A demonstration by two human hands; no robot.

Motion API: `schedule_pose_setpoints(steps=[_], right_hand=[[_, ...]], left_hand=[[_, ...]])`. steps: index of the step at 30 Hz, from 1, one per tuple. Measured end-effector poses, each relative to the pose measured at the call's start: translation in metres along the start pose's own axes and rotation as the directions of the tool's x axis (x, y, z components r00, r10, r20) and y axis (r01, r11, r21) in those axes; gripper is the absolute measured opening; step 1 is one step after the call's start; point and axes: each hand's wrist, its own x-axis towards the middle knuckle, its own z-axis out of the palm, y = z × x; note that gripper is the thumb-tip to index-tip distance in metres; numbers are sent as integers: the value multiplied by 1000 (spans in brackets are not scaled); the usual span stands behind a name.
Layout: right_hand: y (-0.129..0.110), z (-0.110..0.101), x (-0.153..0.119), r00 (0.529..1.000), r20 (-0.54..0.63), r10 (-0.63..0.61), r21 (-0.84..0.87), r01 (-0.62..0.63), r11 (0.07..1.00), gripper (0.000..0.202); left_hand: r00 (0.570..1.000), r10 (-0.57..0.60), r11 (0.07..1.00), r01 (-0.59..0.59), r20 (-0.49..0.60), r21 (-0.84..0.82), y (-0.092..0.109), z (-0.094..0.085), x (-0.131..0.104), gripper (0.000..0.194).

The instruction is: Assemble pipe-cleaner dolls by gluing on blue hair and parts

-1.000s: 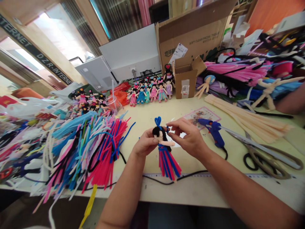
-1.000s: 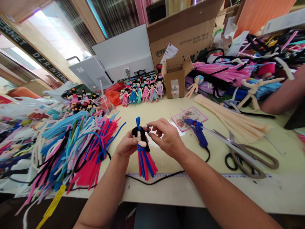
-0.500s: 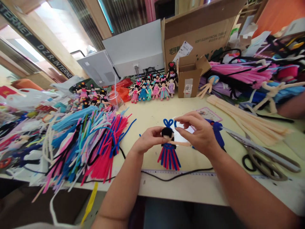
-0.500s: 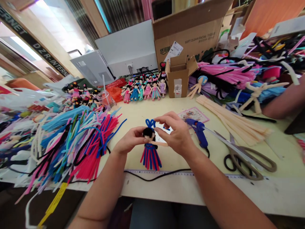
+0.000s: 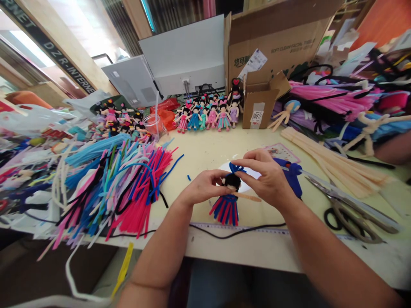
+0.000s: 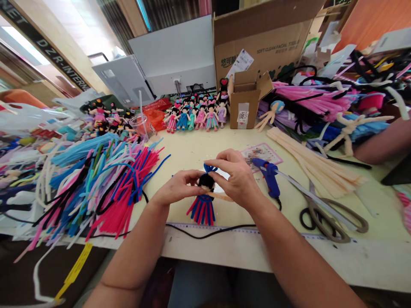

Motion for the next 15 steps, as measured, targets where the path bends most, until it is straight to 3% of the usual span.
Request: schedule_pose_setpoints(steps=[15], right_hand=[[-1,3,-1,1000,3,-22,0,22,1000,25]], left_hand=[[999,-20,1000,20,30,19,0,-2,-1,38]])
